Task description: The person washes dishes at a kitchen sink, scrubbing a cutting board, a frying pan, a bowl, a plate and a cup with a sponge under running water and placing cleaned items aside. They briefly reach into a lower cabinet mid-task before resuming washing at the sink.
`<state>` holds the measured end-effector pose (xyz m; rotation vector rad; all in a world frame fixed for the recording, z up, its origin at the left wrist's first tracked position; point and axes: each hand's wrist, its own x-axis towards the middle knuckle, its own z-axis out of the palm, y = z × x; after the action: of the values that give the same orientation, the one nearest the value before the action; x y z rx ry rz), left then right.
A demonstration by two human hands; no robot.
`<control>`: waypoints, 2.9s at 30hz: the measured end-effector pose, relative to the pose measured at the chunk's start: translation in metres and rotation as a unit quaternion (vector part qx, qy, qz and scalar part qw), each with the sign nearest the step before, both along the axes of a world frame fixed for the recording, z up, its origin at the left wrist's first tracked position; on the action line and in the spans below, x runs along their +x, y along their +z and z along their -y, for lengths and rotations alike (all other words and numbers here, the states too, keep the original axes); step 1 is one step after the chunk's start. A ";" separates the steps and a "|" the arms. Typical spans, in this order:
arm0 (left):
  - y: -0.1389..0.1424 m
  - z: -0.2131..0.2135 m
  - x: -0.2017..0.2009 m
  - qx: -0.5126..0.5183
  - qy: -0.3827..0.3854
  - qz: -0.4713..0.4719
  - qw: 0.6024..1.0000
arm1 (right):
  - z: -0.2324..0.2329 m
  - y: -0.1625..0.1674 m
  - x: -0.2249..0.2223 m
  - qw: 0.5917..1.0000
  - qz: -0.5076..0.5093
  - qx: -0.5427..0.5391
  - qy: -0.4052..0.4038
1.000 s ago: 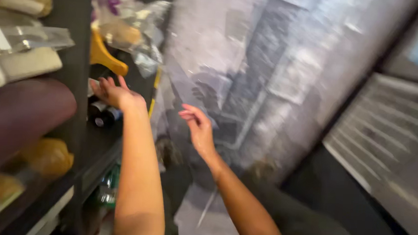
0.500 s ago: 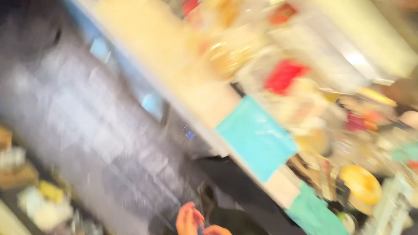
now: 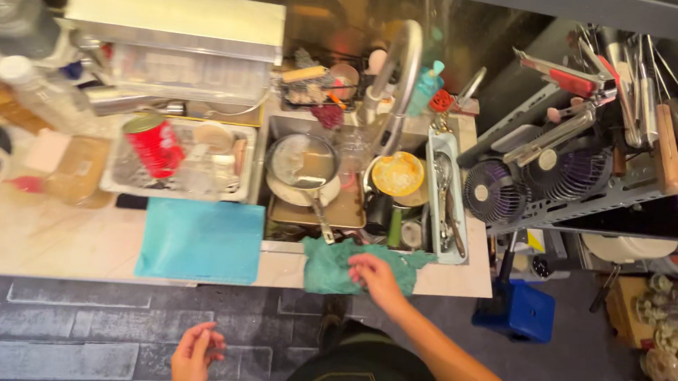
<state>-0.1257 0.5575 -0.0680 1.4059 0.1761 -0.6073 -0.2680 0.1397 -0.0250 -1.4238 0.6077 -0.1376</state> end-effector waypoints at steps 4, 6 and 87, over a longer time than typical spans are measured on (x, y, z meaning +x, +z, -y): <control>0.046 0.098 -0.010 -0.006 0.029 -0.007 1.000 | 0.087 0.015 0.044 0.995 0.058 -0.064 -0.039; 0.075 0.151 -0.013 -0.016 -0.005 -0.015 1.000 | 0.119 0.029 0.085 0.992 0.061 -0.093 -0.055; 0.092 0.626 0.257 0.258 -0.327 0.618 0.666 | 0.325 0.077 0.193 0.729 0.346 0.452 -0.381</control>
<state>0.1310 -0.0690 0.0241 2.1646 -1.4185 -0.0108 -0.0748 -0.1856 0.0517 -0.0420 0.4702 -0.8654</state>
